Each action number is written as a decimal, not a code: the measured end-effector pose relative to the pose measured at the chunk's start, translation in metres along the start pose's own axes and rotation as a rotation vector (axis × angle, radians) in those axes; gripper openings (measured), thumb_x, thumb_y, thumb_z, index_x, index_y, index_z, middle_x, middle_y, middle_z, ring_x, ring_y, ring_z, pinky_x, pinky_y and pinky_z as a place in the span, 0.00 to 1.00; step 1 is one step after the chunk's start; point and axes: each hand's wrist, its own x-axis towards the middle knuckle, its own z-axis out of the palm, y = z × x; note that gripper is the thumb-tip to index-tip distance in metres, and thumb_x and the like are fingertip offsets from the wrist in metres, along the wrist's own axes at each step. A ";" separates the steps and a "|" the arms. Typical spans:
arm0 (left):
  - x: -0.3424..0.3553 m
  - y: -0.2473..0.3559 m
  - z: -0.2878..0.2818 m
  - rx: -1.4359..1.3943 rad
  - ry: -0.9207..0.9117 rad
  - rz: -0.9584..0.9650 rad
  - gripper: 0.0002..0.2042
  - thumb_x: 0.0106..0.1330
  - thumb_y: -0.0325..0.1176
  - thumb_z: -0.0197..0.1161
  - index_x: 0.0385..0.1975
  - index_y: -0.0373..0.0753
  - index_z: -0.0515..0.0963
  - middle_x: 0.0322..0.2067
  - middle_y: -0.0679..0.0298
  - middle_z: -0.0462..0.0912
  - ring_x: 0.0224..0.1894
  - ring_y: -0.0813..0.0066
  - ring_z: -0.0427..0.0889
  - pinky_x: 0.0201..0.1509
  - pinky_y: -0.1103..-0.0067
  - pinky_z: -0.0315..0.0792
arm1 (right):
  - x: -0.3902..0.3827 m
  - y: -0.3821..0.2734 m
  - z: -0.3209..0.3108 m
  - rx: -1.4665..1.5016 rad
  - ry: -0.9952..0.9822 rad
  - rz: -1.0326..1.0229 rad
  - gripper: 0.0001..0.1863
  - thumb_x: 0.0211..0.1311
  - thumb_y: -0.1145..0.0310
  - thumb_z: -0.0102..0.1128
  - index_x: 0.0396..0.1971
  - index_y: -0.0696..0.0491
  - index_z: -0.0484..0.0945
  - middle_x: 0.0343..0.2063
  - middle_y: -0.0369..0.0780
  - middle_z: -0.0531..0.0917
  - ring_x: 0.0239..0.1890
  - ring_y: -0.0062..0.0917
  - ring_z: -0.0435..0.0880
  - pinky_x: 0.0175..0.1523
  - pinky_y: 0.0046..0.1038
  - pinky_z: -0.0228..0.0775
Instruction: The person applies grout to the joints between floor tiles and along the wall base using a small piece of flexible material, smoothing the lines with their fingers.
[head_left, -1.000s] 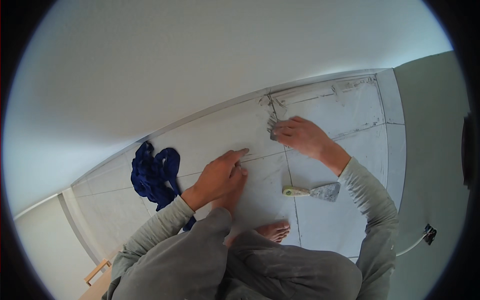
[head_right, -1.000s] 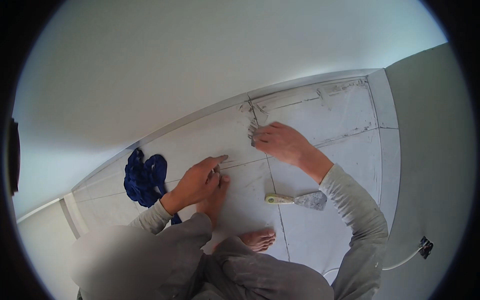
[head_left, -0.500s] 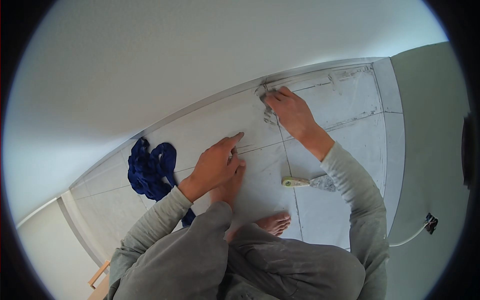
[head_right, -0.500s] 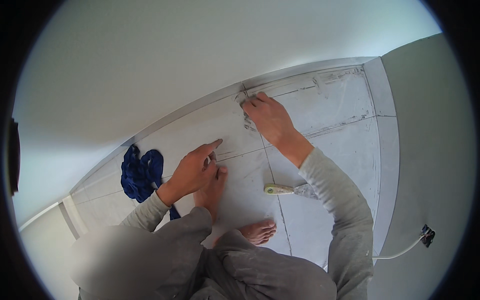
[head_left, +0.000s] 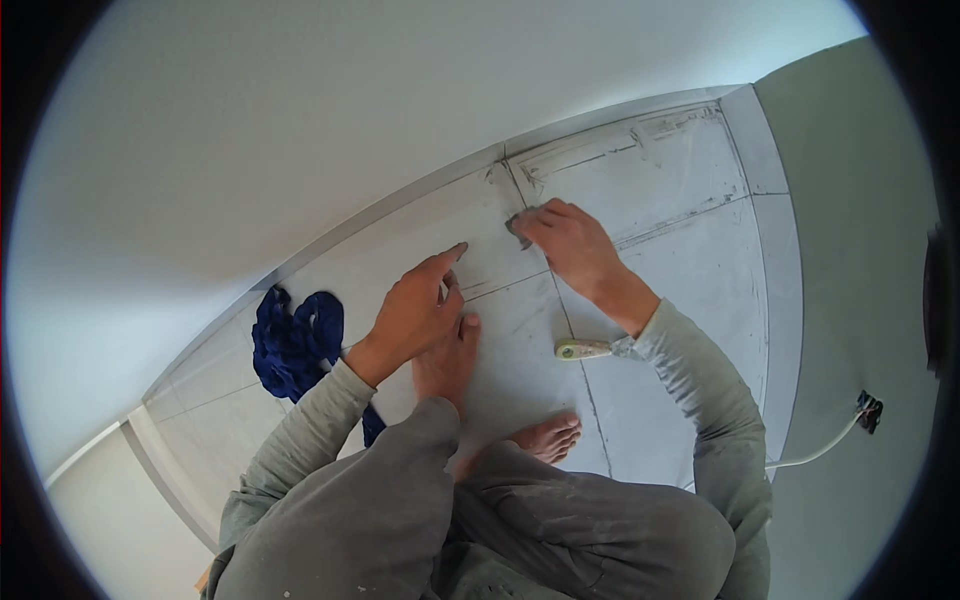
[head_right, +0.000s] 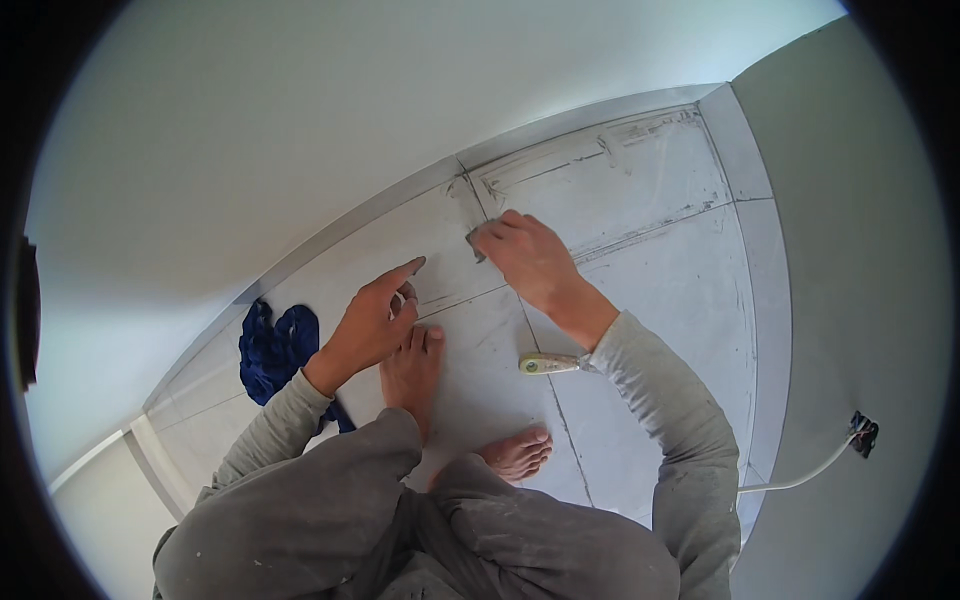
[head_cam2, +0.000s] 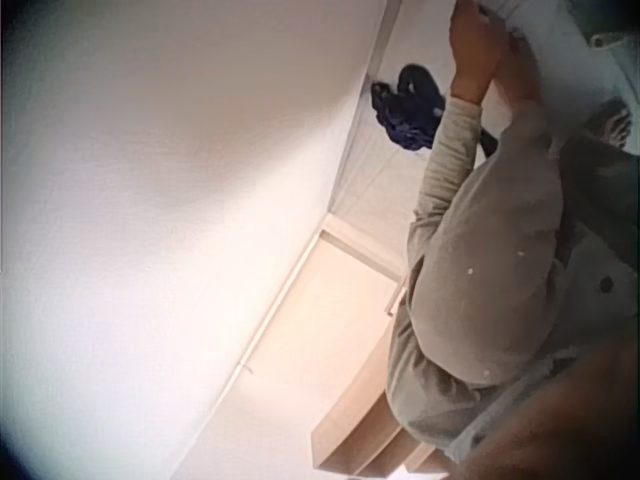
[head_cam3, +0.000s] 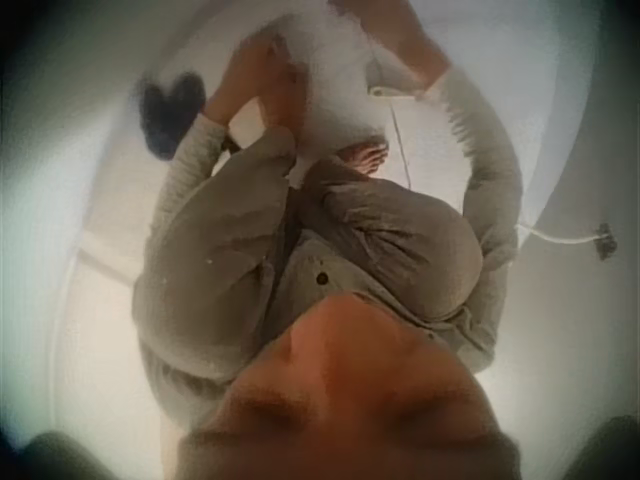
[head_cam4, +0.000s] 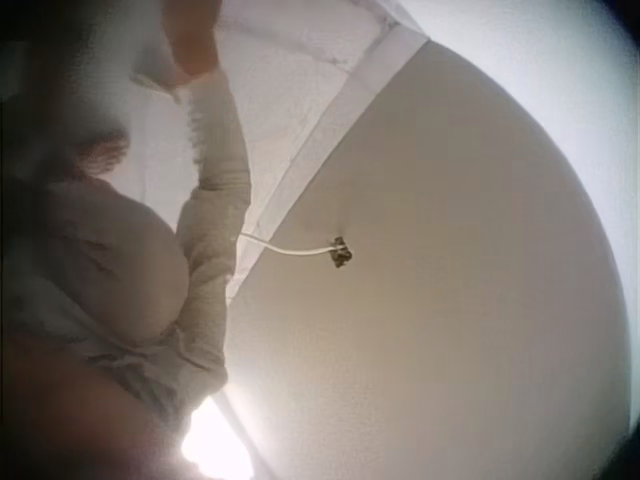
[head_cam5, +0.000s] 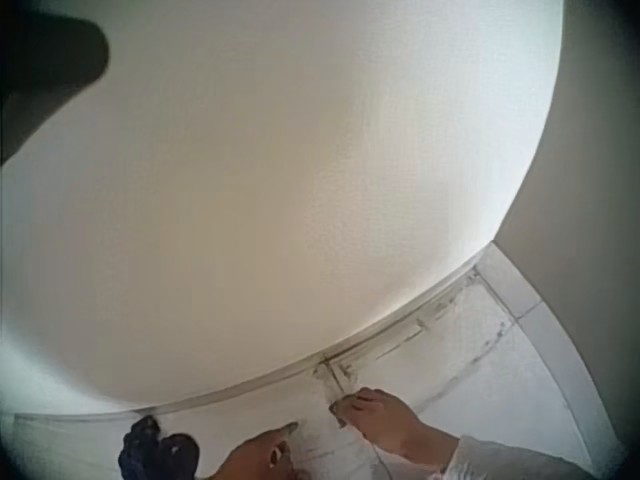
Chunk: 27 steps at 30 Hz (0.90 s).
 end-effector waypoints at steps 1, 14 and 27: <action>0.000 -0.001 0.000 0.012 0.009 0.017 0.26 0.66 0.28 0.56 0.67 0.35 0.70 0.37 0.58 0.82 0.30 0.71 0.79 0.40 0.74 0.75 | 0.000 0.001 0.008 -0.063 0.033 -0.062 0.10 0.53 0.72 0.61 0.37 0.52 0.80 0.36 0.36 0.83 0.47 0.32 0.80 0.47 0.32 0.76; -0.002 -0.009 -0.004 -0.055 0.021 0.029 0.26 0.66 0.27 0.56 0.67 0.35 0.70 0.35 0.59 0.81 0.29 0.73 0.78 0.37 0.76 0.74 | -0.031 -0.004 0.001 -0.209 0.021 -0.156 0.15 0.54 0.72 0.63 0.44 0.49 0.83 0.50 0.32 0.84 0.52 0.27 0.80 0.55 0.29 0.73; -0.007 -0.008 -0.004 -0.082 0.016 -0.025 0.26 0.66 0.26 0.55 0.67 0.35 0.69 0.34 0.59 0.81 0.29 0.75 0.77 0.37 0.76 0.74 | -0.042 0.027 -0.015 -0.157 -0.187 -0.274 0.17 0.55 0.71 0.63 0.47 0.48 0.84 0.50 0.29 0.85 0.55 0.25 0.79 0.58 0.27 0.74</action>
